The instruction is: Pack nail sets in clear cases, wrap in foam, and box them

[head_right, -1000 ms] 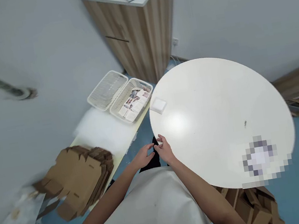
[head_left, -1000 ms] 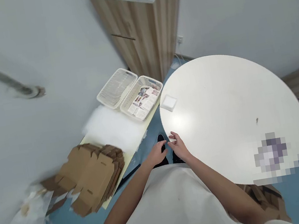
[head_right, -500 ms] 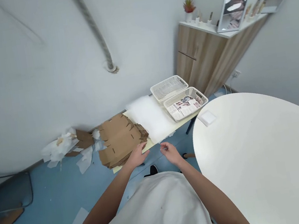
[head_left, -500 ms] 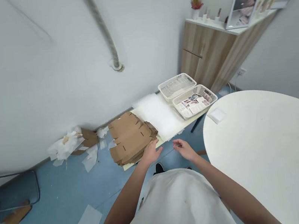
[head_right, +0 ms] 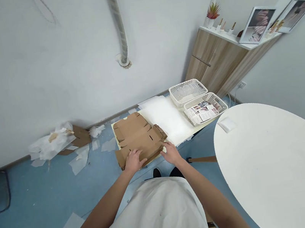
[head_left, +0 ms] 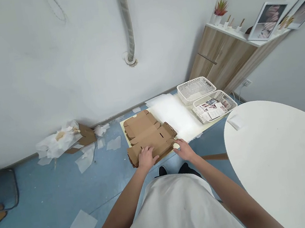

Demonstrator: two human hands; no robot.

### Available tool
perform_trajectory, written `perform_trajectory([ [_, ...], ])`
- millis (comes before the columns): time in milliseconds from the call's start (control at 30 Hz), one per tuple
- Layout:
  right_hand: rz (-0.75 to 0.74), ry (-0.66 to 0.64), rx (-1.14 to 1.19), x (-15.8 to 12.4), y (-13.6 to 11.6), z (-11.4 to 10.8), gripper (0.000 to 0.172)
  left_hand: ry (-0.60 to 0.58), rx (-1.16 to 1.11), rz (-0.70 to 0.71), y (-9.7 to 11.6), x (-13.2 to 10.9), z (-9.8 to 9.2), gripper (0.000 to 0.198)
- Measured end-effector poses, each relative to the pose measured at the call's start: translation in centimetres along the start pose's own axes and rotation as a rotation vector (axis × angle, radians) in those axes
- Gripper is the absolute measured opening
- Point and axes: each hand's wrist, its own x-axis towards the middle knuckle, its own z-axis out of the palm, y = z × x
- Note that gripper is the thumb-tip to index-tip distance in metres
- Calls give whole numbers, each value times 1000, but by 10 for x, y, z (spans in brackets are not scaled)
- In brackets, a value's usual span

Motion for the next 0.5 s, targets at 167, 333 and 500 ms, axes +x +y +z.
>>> perform_trajectory([
  [167, 17, -16, -110, 10, -5, -3, 48, 6, -66, 29, -10, 8, 0, 46],
  [333, 3, 6, -188, 28, -16, -3, 50, 1, -180, 52, -17, 9, -1, 32],
  [500, -178, 89, -281, 32, -35, 4, 40, 47, -144, 123, -20, 12, 0, 28],
])
